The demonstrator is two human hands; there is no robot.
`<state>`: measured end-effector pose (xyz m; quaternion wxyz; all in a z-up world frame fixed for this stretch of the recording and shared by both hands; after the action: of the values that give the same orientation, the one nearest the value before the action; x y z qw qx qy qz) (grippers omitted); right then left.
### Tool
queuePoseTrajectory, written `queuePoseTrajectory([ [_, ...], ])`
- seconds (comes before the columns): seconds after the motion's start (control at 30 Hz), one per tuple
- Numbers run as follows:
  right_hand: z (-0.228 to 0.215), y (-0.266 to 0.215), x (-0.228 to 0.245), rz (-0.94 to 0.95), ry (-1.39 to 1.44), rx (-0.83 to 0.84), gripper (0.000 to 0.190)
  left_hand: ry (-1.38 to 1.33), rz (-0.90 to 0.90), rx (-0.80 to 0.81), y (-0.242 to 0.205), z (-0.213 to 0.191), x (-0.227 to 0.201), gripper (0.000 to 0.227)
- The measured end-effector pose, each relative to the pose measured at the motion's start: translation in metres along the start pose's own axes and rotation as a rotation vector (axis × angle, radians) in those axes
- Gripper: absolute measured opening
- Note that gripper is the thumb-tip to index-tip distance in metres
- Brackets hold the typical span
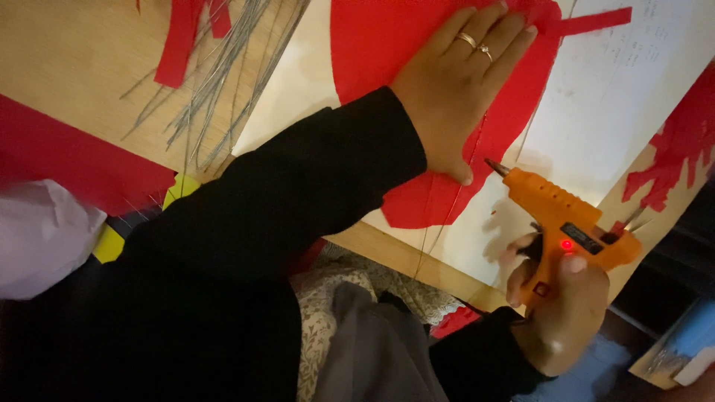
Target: Using a hot glue gun to attach structural wires to large red fabric petals for assembly.
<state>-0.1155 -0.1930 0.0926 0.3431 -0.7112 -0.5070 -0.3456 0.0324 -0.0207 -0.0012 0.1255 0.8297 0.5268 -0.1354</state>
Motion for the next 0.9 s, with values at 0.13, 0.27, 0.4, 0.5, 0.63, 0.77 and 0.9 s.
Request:
queuePoseTrajectory([
  [0.13, -0.017, 0.013, -0.030, -0.032, 0.165, 0.048, 0.079, -0.005, 0.001, 0.021, -0.001, -0.003, -0.001, 0.166],
  [0.27, -0.022, 0.029, -0.058, 0.156, 0.526, -0.059, 0.065, 0.045, -0.001, 0.080, 0.000, -0.004, -0.001, 0.162],
  [0.4, -0.047, 0.069, -0.088, 0.154, 0.616, -0.063, 0.058, -0.010, 0.030, -0.047, 0.000, -0.005, 0.000, 0.167],
  [0.5, -0.057, 0.097, -0.091, 0.347, 0.470, -0.103, 0.056, 0.026, 0.028, 0.003, 0.000, -0.005, -0.002, 0.171],
  [0.63, -0.089, 0.143, -0.106, 0.040, -0.305, -0.053, 0.063, 0.045, 0.043, -0.048, -0.002, -0.010, -0.003, 0.169],
  [0.77, -0.104, 0.152, -0.080, -0.527, -1.552, -0.169, 0.071, 0.024, 0.065, -0.026, -0.001, -0.009, -0.003, 0.171],
  [0.9, -0.021, 0.133, 0.041, -1.002, -1.064, -0.020, 0.040, -0.019, 0.073, -0.027, 0.000, -0.009, -0.003, 0.170],
])
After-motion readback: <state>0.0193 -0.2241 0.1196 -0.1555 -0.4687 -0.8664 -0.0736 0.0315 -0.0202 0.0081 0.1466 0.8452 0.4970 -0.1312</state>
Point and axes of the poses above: each hand's wrist, its own y-axis towards the middle knuckle, its own z-axis out of the palm, x = y × z, the point moved 4 cm from there along y, towards the middle knuckle, and after that the axes turned 8 degrees about -z, right-handed, at the moved point
